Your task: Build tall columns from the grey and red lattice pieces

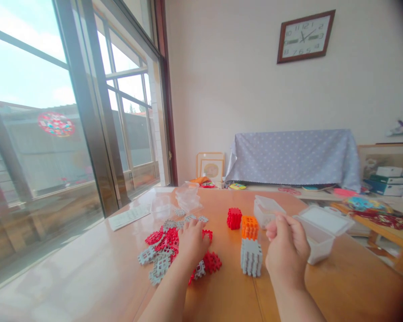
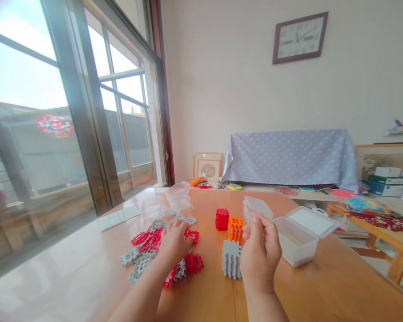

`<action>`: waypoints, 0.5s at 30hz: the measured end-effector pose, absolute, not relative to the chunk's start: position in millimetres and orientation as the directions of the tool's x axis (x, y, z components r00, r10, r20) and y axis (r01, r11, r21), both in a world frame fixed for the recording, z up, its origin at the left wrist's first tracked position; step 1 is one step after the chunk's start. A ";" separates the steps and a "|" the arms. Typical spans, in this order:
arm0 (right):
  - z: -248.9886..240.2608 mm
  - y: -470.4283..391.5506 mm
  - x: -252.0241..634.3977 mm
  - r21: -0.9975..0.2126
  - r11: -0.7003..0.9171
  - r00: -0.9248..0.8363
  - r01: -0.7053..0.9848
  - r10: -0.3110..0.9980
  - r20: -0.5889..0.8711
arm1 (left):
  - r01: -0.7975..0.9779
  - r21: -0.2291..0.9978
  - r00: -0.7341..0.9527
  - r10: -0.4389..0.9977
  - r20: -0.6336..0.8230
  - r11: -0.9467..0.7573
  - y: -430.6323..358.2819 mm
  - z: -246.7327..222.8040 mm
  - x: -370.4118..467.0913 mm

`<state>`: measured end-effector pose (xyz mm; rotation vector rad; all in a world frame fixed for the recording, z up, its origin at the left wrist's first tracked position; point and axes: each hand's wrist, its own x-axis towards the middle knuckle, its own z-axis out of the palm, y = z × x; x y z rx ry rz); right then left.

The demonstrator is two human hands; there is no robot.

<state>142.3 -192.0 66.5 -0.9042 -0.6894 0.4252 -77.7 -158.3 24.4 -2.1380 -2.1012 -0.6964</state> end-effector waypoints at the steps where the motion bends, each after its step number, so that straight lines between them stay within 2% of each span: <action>1: 66.5 -190.9 144.0 -0.827 0.560 0.719 -0.043 0.592 0.364 | 0.938 0.325 -0.014 0.921 0.390 -0.124 -158.6 21.6 -75.9; 3: 66.0 -188.2 147.4 -0.821 0.571 0.741 -0.017 0.558 0.373 | 0.840 0.486 0.008 0.903 0.430 -0.239 -158.9 15.9 -69.1; 5: 64.0 -184.7 150.2 -0.815 0.579 0.760 0.015 0.523 0.385 | 0.696 0.656 0.003 0.915 0.404 -0.292 -159.7 11.5 -59.7; 9: 55.8 -174.8 151.5 -0.831 0.554 0.756 0.050 0.522 0.394 | 0.395 0.898 0.045 0.981 0.190 -0.192 -165.2 9.2 -42.3; 12: 49.1 -167.8 150.3 -0.871 0.490 0.749 -0.009 0.581 0.319 | 0.127 0.992 0.133 0.991 -0.011 -0.006 -171.2 11.6 -36.0; 15: 41.6 -169.1 151.5 -0.897 0.416 0.723 -0.150 0.665 0.188 | -0.046 0.984 0.185 0.970 -0.159 0.171 -175.3 15.0 -35.6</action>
